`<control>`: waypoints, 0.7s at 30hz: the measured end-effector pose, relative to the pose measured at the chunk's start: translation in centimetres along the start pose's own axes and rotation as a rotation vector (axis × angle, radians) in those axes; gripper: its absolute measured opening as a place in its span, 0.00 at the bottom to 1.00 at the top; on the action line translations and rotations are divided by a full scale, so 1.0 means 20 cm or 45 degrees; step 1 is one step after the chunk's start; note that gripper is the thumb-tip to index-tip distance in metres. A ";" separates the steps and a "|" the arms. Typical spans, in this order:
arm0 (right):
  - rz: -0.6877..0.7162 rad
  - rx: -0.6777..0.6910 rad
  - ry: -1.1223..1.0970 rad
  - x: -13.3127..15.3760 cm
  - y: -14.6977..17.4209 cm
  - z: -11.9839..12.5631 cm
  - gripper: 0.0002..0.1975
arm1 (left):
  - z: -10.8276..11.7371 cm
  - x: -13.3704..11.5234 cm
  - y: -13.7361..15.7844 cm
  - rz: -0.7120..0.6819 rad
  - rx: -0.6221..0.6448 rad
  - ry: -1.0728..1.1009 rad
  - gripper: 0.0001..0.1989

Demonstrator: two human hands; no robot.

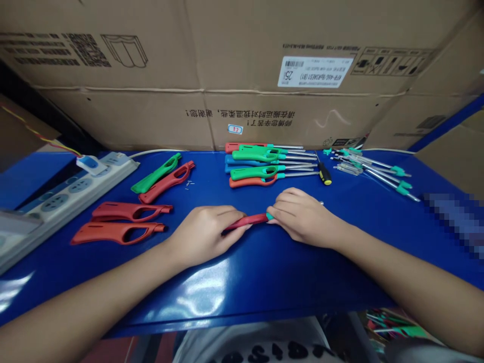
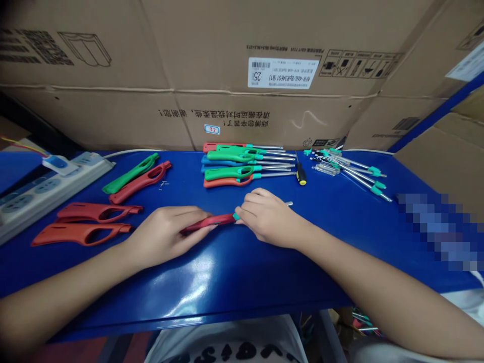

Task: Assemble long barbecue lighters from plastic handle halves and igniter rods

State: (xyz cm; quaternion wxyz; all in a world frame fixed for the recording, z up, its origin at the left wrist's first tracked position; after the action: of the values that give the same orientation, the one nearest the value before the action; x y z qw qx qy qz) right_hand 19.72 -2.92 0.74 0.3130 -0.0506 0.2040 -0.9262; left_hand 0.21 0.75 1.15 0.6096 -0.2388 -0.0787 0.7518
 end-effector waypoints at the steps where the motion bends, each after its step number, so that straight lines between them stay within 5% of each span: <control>1: 0.001 -0.011 -0.007 0.00 0.00 0.00 0.11 | 0.00 0.00 0.00 0.017 -0.020 0.030 0.11; 6: 0.023 -0.044 -0.031 0.00 0.01 0.01 0.11 | 0.01 0.00 -0.01 0.083 -0.105 0.144 0.13; 11: 0.000 0.026 -0.046 0.00 0.00 0.01 0.12 | 0.01 0.01 -0.01 0.103 -0.012 0.153 0.11; 18: -0.397 0.377 -0.099 -0.16 0.02 0.02 0.06 | 0.01 0.05 0.00 0.039 0.164 -0.137 0.21; 21: -0.516 0.434 -0.159 -0.27 0.05 0.05 0.12 | 0.02 0.07 0.01 0.066 0.198 -0.182 0.20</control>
State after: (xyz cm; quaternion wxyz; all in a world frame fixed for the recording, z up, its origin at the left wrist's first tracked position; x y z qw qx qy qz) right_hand 24.85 -0.65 1.54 0.1371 -0.0939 0.0113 -0.9860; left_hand -0.33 2.13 1.00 0.5996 -0.1385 -0.0571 0.7862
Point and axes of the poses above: each hand's wrist, its own y-axis away from the middle knuckle, its own z-axis out of the back of the hand, x = y × z, the point moved 4 cm from there along -y, towards the middle knuckle, and after that the axes turned 15 degrees about -z, right-handed, at the moved point
